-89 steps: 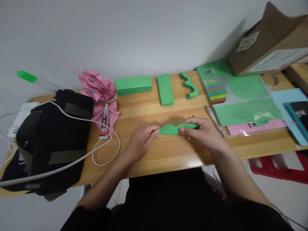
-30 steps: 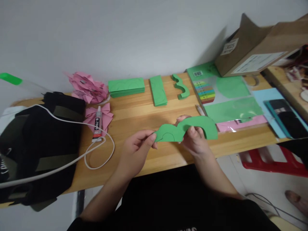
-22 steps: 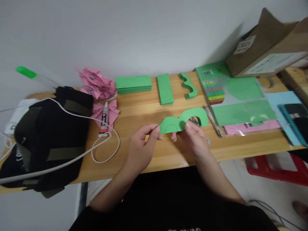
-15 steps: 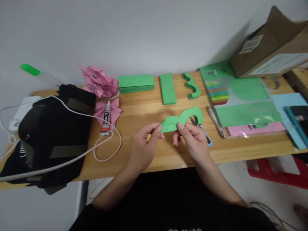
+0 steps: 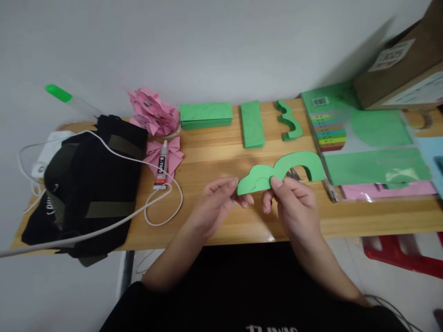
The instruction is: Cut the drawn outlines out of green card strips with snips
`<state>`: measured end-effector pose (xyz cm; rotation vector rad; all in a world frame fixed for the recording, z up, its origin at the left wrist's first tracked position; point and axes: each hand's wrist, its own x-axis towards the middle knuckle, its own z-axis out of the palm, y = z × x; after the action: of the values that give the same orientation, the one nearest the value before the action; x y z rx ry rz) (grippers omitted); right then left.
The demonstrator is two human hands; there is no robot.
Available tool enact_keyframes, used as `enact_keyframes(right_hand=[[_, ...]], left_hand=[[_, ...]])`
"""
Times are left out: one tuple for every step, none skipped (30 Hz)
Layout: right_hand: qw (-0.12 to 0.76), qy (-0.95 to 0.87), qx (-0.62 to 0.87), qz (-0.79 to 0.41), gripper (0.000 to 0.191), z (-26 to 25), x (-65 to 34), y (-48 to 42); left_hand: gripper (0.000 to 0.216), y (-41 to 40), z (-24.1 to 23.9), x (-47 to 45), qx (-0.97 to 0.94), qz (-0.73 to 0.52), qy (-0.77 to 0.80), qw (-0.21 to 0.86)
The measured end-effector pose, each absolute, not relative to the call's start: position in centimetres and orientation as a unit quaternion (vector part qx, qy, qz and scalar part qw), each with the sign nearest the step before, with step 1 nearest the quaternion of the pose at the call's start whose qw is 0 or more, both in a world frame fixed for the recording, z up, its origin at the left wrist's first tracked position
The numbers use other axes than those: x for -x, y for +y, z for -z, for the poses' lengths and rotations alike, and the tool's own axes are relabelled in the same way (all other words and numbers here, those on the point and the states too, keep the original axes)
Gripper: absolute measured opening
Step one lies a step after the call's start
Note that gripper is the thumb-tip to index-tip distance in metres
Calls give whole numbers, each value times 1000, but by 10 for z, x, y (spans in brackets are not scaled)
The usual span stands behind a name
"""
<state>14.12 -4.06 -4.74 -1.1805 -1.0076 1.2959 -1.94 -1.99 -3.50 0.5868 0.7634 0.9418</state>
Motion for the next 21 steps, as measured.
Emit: enact_keyframes(right_hand=[[532,-423,495,-542,42,47,-141,-41],[533,-425,494,-540,41,47,-141,-40],[535,-425,493,-538,41,47,-141,-40],[537,-426,491,-537,40,47,-141,-40],[538,-427,491,-536,40,47,-141,-40],[537,-429,493,-534,40,47,-141,-39],[534,-432,496,-531,40,47,-141,-39],[531,-435,502,-526,41,47,-140,-38],[527,-439,507,-522,41,47,-140,-38],[523,-442,512,-519,42,47,-140,-37],[520,-444,516,-516,42,46,-140,-37],[519,-446,517,-514,43,46,-140,-36],[519,-448,518,-511,43,46,-140,-35],[520,-453,519,-506,43,46,-141,-35],[519,-460,521,-498,43,46,-142,-34],[515,-474,525,-484,43,46,-143,-33],[509,-493,529,-467,44,46,-145,-32],[500,-514,533,-449,44,46,-147,-31],[491,-533,536,-433,44,46,-149,-30],[482,-550,538,-420,43,46,-151,-29],[475,-562,539,-409,42,47,-153,-28]], left_hand=[[29,-20,35,19,-269,-434,353,784],[30,-19,36,20,-268,-433,353,785],[31,-19,36,20,-266,-432,355,785],[32,-18,36,20,-265,-431,358,785],[33,-17,37,20,-266,-428,362,784],[33,-17,38,20,-269,-424,367,783],[34,-16,38,20,-273,-420,373,781],[34,-16,39,20,-277,-418,378,778],[34,-15,40,20,-280,-416,383,776],[34,-15,41,19,-281,-417,385,774],[34,-14,42,19,-280,-419,384,774],[33,-13,42,19,-277,-420,381,776],[33,-13,43,19,-274,-422,377,778],[33,-12,43,19,-274,-421,375,779],[33,-11,44,19,-276,-420,375,779],[32,-10,44,19,-282,-417,377,777],[32,-9,44,20,-288,-414,380,775],[32,-8,43,21,-296,-412,385,771],[33,-6,43,22,-311,-404,393,765],[33,-4,43,22,-334,-392,404,756],[33,-1,42,23,-367,-375,419,741]])
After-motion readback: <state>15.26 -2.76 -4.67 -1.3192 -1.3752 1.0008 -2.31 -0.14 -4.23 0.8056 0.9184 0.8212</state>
